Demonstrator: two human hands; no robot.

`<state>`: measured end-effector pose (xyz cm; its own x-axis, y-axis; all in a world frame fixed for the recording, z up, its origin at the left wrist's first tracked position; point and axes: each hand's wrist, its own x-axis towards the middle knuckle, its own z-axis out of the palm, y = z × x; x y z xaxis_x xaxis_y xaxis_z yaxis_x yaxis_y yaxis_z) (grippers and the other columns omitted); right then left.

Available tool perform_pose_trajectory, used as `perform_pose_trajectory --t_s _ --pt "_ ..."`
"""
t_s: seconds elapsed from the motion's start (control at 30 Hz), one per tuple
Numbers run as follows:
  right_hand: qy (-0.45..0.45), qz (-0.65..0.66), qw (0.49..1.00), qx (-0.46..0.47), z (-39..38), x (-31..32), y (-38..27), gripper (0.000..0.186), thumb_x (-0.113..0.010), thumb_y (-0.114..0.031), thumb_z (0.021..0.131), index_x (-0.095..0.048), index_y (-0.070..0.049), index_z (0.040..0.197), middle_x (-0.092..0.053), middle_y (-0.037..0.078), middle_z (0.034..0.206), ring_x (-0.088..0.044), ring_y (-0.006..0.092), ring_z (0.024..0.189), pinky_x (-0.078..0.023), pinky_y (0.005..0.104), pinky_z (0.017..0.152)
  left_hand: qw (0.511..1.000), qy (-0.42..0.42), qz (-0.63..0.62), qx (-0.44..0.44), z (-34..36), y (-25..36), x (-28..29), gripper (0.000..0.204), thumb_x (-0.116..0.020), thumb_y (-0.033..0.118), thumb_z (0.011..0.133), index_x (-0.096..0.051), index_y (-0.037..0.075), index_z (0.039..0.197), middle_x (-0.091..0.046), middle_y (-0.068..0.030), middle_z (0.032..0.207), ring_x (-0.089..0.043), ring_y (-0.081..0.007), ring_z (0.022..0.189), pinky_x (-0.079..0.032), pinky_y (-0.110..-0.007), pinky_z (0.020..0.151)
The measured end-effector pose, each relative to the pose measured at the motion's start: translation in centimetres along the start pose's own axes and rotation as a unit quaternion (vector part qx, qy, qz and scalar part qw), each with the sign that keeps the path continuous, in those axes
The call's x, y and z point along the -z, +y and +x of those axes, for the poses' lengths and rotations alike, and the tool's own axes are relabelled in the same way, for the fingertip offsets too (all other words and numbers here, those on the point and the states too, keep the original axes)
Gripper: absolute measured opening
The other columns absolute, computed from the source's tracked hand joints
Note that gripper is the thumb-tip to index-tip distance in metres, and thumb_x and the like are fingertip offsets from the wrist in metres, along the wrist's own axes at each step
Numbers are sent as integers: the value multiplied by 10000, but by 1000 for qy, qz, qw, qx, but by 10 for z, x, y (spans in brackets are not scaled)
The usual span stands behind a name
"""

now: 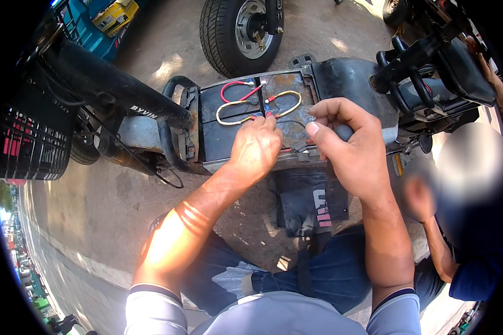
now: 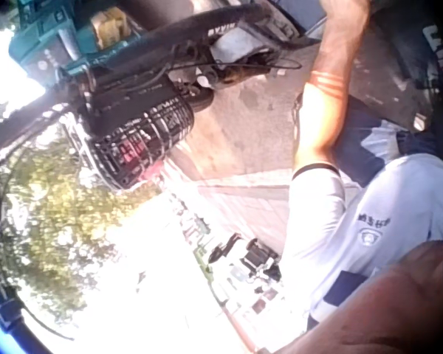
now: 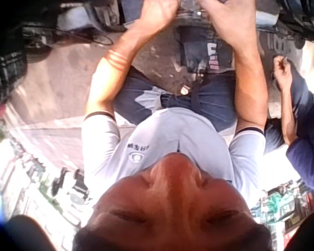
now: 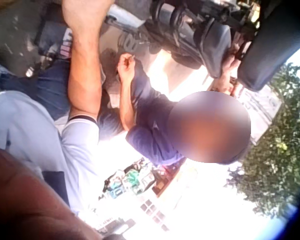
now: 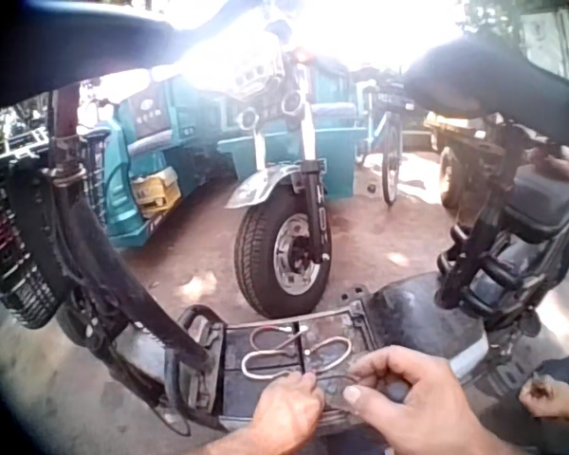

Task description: The person opens the seat of an electric scooter to access the battery compartment. They use a screwdriver to loosen and tighten screws on the battery terminals, connecting and adjusting red and yellow wires. The person works on the electrical connections for the duration of the clip.

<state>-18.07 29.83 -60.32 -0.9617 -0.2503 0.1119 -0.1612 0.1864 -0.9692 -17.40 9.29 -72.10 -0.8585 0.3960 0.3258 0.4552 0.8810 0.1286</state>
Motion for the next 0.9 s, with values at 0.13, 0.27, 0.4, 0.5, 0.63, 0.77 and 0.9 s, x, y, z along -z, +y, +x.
perform_pose_trajectory --t_s 0.13,0.27,0.4,0.5,0.63,0.77,0.9 --pt "18 12 1000 -5 1 6 1 199 -772 -86 917 -729 64 1041 -698 28 863 -621 91 838 -525 277 773 989 -15 -116 95 2 -6 28 155 -748 46 821 -712 -3 964 -682 -191 1028 -691 -388 997 -559 -490 873" --pt "23 46 997 -51 1 10 0 187 -764 -101 935 -732 57 1029 -701 26 874 -615 86 831 -513 264 744 956 -94 -192 199 -2 -42 63 247 -788 126 857 -714 -5 1053 -693 -218 1100 -686 -438 1092 -550 -507 949" --pt "-7 38 998 -43 1 4 11 183 -759 -90 932 -734 63 1029 -711 39 881 -626 98 845 -524 284 768 948 -128 -194 218 -10 -55 59 354 -850 209 851 -751 -4 1115 -677 -215 1091 -683 -428 1088 -544 -490 949" --pt "-31 30 997 -68 2 -9 17 200 -749 -78 923 -735 74 1053 -730 74 884 -665 127 869 -550 321 829 958 -117 -164 202 -6 -44 58 335 -852 185 857 -775 16 1136 -664 -199 1146 -651 -415 1159 -534 -489 991" --pt "-57 -10 998 -27 1 -16 24 245 -781 -93 936 -737 71 1112 -741 73 957 -674 130 937 -557 327 897 972 -116 -95 180 -10 -48 50 257 -828 131 852 -777 23 1080 -661 -189 1125 -625 -404 1175 -525 -490 1007" --pt "-62 -9 997 -34 0 -13 27 274 -786 -98 936 -726 73 1142 -742 89 997 -684 143 977 -553 336 930 972 -118 -96 177 -5 -47 51 192 -810 115 856 -743 14 1004 -652 -190 1112 -610 -400 1179 -516 -498 1009" --pt "-43 -41 998 -4 0 -14 29 305 -789 -93 926 -734 62 1182 -738 125 1092 -711 188 981 -557 355 943 935 -93 -258 224 3 -43 68 151 -767 80 873 -689 2 977 -691 -178 1010 -681 -423 986 -566 -449 889"
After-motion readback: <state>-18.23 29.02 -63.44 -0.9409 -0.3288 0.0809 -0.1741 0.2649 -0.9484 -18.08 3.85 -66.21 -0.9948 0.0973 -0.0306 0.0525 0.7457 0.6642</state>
